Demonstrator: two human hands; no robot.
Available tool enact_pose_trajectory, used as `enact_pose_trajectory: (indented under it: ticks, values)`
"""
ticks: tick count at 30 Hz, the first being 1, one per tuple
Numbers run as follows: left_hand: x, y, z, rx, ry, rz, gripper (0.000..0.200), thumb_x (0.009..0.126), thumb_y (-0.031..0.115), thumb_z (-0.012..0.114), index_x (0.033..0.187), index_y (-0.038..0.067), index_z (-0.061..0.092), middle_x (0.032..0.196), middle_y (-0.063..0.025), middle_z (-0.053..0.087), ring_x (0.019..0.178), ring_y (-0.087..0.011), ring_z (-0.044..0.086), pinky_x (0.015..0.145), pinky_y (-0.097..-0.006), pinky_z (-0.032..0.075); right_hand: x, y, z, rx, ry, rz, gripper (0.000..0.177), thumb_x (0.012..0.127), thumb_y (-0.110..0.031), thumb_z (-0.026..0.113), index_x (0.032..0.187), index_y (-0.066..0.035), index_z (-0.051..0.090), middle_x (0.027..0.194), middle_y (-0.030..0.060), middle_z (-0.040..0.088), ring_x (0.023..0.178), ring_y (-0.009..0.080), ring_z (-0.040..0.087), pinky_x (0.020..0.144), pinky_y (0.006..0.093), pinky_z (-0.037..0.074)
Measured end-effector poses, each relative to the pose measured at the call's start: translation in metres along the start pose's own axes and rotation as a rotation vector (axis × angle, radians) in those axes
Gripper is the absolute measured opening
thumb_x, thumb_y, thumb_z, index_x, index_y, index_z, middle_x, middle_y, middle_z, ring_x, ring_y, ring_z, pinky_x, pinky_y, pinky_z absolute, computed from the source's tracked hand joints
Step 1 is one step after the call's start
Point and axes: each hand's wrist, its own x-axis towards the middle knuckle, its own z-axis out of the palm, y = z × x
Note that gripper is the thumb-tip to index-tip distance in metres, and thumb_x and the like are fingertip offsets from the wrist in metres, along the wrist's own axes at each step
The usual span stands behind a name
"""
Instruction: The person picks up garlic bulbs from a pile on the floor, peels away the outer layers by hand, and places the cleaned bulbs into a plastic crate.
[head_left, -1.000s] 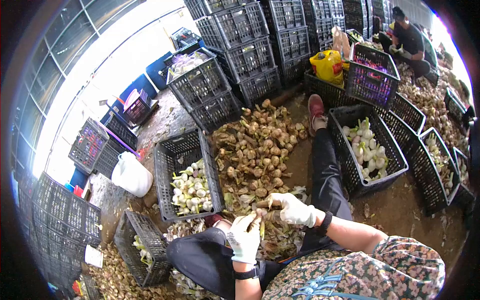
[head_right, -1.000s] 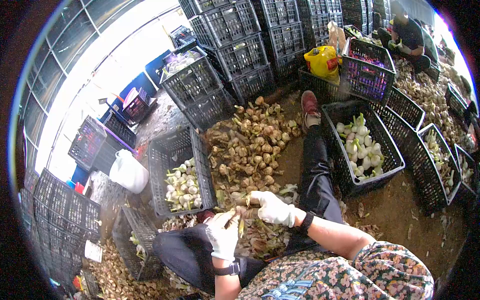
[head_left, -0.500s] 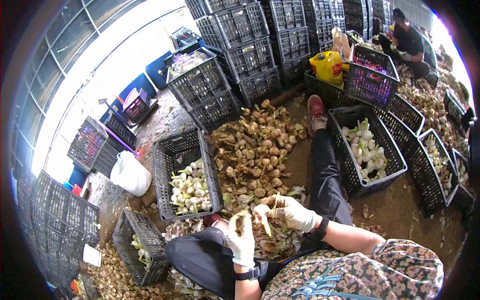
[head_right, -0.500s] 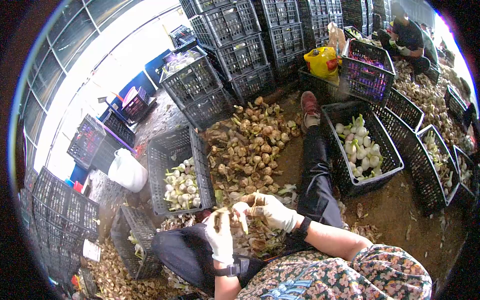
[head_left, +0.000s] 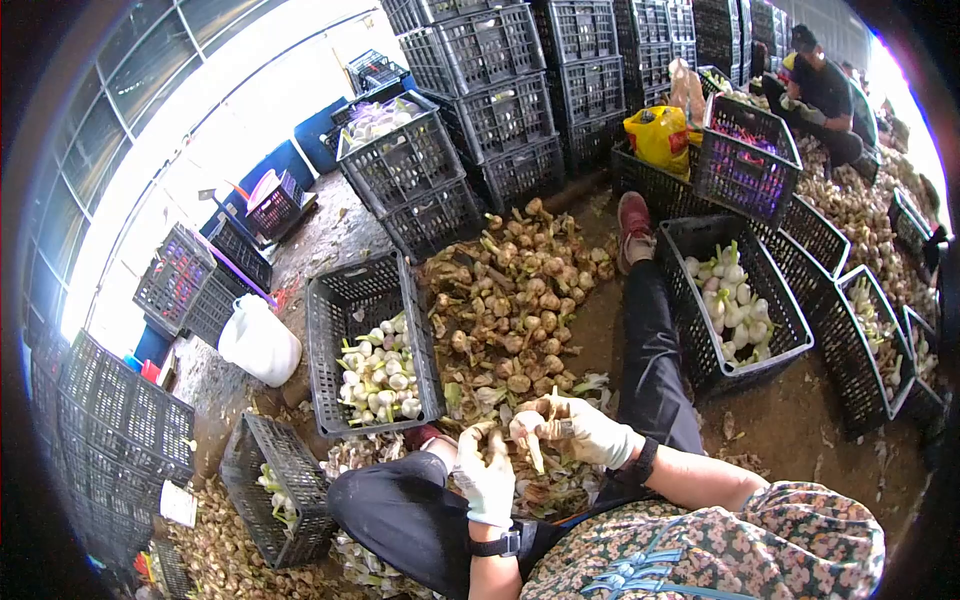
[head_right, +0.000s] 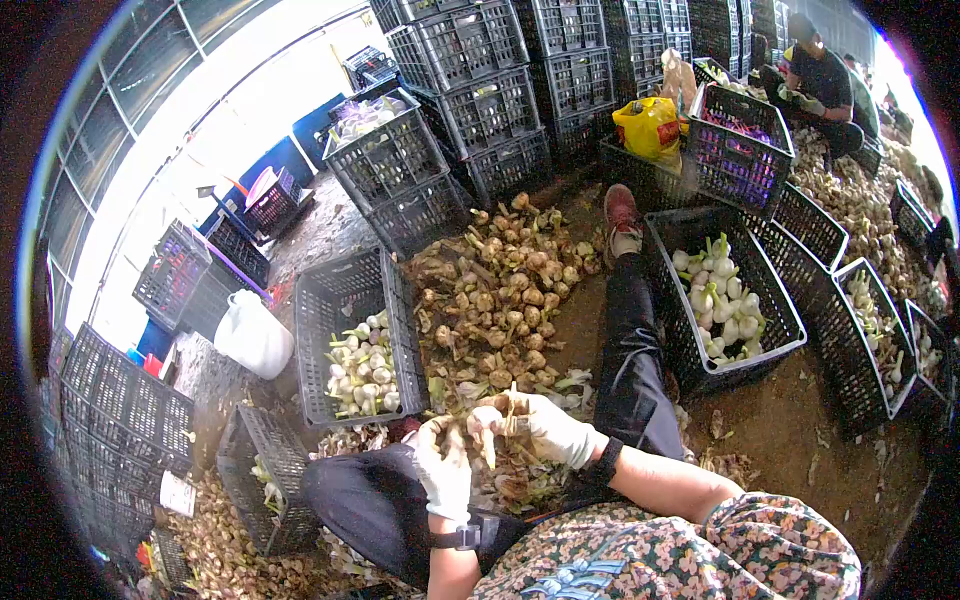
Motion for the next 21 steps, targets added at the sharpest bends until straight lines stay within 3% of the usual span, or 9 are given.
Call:
enact_pose_trajectory:
  ticks: [3, 4, 5, 7, 8, 12, 15, 17, 21]
  values:
    - [0.003, -0.006, -0.002, -0.236, -0.127, -0.067, 0.019, 0.090, 0.004, 0.067, 0.109, -0.002, 0.066, 0.095, -0.0131, 0.071, 0.083, -0.0202, 0.068, 0.076, -0.0314, 0.054, 0.002, 0.003, -0.004, -0.082, 0.034, -0.010, 0.038, 0.094, -0.006, 0.067, 0.129, 0.003, 0.054, 0.117, 0.0092, 0.067, 0.106, 0.0176, 0.064, 0.094, 0.0298, 0.050]
    - [-0.002, 0.007, -0.004, -0.337, -0.182, -0.233, 0.027, 0.087, 0.008, 0.073, 0.111, -0.002, 0.068, 0.099, -0.0148, 0.072, 0.085, -0.0229, 0.069, 0.078, -0.0321, 0.054, 0.004, 0.002, 0.000, -0.165, 0.063, -0.044, 0.034, 0.095, -0.009, 0.066, 0.126, 0.003, 0.058, 0.114, 0.0070, 0.068, 0.103, 0.0138, 0.064, 0.089, 0.0269, 0.051]
    - [-0.001, 0.004, -0.005, -0.338, -0.182, -0.234, 0.027, 0.087, 0.008, 0.073, 0.111, -0.002, 0.068, 0.099, -0.0148, 0.072, 0.085, -0.0229, 0.069, 0.078, -0.0321, 0.054, 0.003, -0.002, 0.002, -0.165, 0.063, -0.043, 0.034, 0.095, -0.009, 0.066, 0.126, 0.003, 0.058, 0.114, 0.0070, 0.068, 0.103, 0.0138, 0.064, 0.089, 0.0269, 0.051]
    - [0.001, 0.001, -0.009, -0.002, -0.300, -0.078, 0.027, 0.083, 0.011, 0.078, 0.105, -0.002, 0.070, 0.098, -0.0155, 0.072, 0.085, -0.0244, 0.069, 0.077, -0.0322, 0.055, -0.001, -0.012, 0.008, -0.481, 0.095, -0.020, 0.032, 0.095, -0.014, 0.068, 0.122, 0.002, 0.061, 0.109, 0.0054, 0.069, 0.098, 0.0104, 0.064, 0.085, 0.0247, 0.051]
    - [0.000, 0.005, -0.010, 0.056, -0.252, 0.015, 0.023, 0.081, 0.011, 0.079, 0.100, -0.001, 0.073, 0.092, -0.0161, 0.071, 0.080, -0.0267, 0.069, 0.074, -0.0331, 0.055, 0.000, -0.014, 0.010, -0.538, 0.092, 0.009, 0.040, 0.091, -0.015, 0.073, 0.125, 0.002, 0.060, 0.108, 0.0050, 0.069, 0.094, 0.0113, 0.063, 0.088, 0.0289, 0.051]
    - [0.002, 0.027, -0.012, 0.143, -0.247, 0.120, 0.020, 0.081, 0.010, 0.078, 0.097, -0.001, 0.072, 0.084, -0.0156, 0.071, 0.075, -0.0291, 0.068, 0.070, -0.0349, 0.055, -0.003, -0.018, 0.019, -0.551, 0.086, -0.027, 0.039, 0.092, -0.017, 0.072, 0.124, 0.002, 0.061, 0.107, 0.0046, 0.069, 0.095, 0.0116, 0.063, 0.088, 0.0295, 0.051]
    - [0.002, 0.038, -0.010, 0.235, -0.212, 0.186, 0.015, 0.081, 0.010, 0.077, 0.091, 0.000, 0.072, 0.079, -0.0147, 0.069, 0.071, -0.0303, 0.067, 0.068, -0.0369, 0.055, -0.003, -0.019, 0.022, -0.803, 0.145, -0.141, 0.033, 0.093, -0.020, 0.072, 0.119, -0.001, 0.065, 0.104, 0.0041, 0.070, 0.095, 0.0106, 0.062, 0.085, 0.0287, 0.051]
    - [0.002, 0.029, -0.004, 0.257, -0.070, 0.350, 0.012, 0.081, 0.010, 0.077, 0.087, 0.002, 0.071, 0.079, -0.0142, 0.069, 0.071, -0.0306, 0.067, 0.067, -0.0384, 0.054, -0.002, -0.020, 0.023, -0.942, 0.180, -0.150, 0.034, 0.092, -0.021, 0.073, 0.119, -0.002, 0.065, 0.103, 0.0040, 0.069, 0.096, 0.0106, 0.061, 0.086, 0.0287, 0.050]
    - [0.001, 0.026, -0.001, 0.272, -0.034, 0.345, 0.012, 0.079, 0.009, 0.076, 0.086, 0.003, 0.069, 0.080, -0.0140, 0.069, 0.072, -0.0314, 0.067, 0.067, -0.0396, 0.054, 0.001, -0.013, 0.021, -0.898, 0.193, -0.195, 0.035, 0.091, -0.021, 0.075, 0.118, -0.002, 0.065, 0.104, 0.0038, 0.069, 0.095, 0.0100, 0.060, 0.087, 0.0281, 0.049]
